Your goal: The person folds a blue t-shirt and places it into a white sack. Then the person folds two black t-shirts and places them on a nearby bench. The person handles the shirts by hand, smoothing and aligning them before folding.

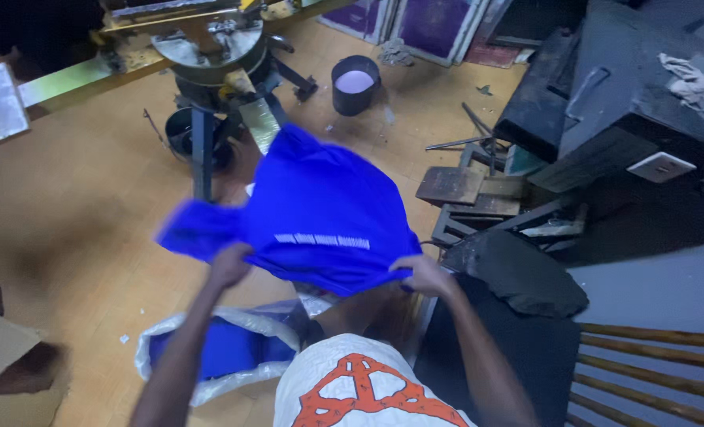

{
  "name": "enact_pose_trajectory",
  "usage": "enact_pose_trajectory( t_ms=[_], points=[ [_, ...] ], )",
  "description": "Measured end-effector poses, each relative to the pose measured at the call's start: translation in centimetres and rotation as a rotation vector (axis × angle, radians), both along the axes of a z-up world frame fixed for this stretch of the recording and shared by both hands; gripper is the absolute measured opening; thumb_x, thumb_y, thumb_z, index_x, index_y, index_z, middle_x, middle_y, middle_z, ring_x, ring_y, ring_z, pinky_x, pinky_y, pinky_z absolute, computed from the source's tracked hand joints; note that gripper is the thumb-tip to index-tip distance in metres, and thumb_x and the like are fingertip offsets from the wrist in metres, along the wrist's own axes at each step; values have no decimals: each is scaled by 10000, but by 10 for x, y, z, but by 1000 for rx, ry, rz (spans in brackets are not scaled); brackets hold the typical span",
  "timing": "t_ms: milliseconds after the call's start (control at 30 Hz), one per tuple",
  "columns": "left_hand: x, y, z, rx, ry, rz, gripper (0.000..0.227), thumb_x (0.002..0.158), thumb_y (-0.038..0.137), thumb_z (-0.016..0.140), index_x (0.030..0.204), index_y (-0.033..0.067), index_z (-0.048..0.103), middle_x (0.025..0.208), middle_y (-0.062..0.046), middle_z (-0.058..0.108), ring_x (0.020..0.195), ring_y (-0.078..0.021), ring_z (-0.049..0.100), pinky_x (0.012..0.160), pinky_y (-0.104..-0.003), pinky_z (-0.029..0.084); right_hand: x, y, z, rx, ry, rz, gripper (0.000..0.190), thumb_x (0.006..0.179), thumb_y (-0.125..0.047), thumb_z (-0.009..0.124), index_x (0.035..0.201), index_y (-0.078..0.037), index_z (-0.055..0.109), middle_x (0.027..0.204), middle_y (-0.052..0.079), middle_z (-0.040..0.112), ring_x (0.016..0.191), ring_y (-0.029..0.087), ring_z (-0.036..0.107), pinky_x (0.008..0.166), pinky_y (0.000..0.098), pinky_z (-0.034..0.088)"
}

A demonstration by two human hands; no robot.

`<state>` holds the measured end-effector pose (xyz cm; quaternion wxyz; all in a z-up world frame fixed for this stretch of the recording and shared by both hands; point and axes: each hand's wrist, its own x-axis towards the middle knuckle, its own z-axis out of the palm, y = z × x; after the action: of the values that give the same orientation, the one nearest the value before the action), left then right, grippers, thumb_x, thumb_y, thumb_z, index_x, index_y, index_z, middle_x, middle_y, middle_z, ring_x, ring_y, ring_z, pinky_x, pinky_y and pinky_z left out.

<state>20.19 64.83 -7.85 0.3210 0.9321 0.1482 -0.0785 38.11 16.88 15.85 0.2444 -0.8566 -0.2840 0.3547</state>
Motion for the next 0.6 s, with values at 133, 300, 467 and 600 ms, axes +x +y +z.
enact_pose_trajectory(
  t_ms=[133,300,467,600],
  points=[
    [0,-86,-33,-112,46,6,487,810,97,652,1291,26,638,1339,-267,628,1338,-430,549,1182,-520,409,-10,-25,-101,-250,-45,129,333,889,-210,678,1195,-326,742,1242,105,732,1219,381,648,1078,461,501],
    [-2,-141,4,-508,-29,244,507,869,290,404,1286,55,570,1273,-328,575,1268,-547,507,1055,-641,410,-37,-61,-101,-203,70,-156,346,840,-233,781,1181,-293,768,1222,150,745,1199,419,646,1009,470,525],
    [15,-148,-20,-452,60,210,552,920,307,362,1380,51,527,1340,-308,595,1270,-525,538,1060,-642,420,-49,-95,-104,-250,62,-296,313,835,-246,795,1142,-306,809,1168,123,775,1161,394,681,995,461,533],
    [30,-163,10,-508,62,206,395,860,181,368,1162,7,555,1194,-402,572,1214,-615,487,1005,-681,406,-59,-91,-94,-148,69,-376,305,846,-237,774,1147,-272,808,1213,98,766,1207,386,651,1015,473,522]
  ],
)
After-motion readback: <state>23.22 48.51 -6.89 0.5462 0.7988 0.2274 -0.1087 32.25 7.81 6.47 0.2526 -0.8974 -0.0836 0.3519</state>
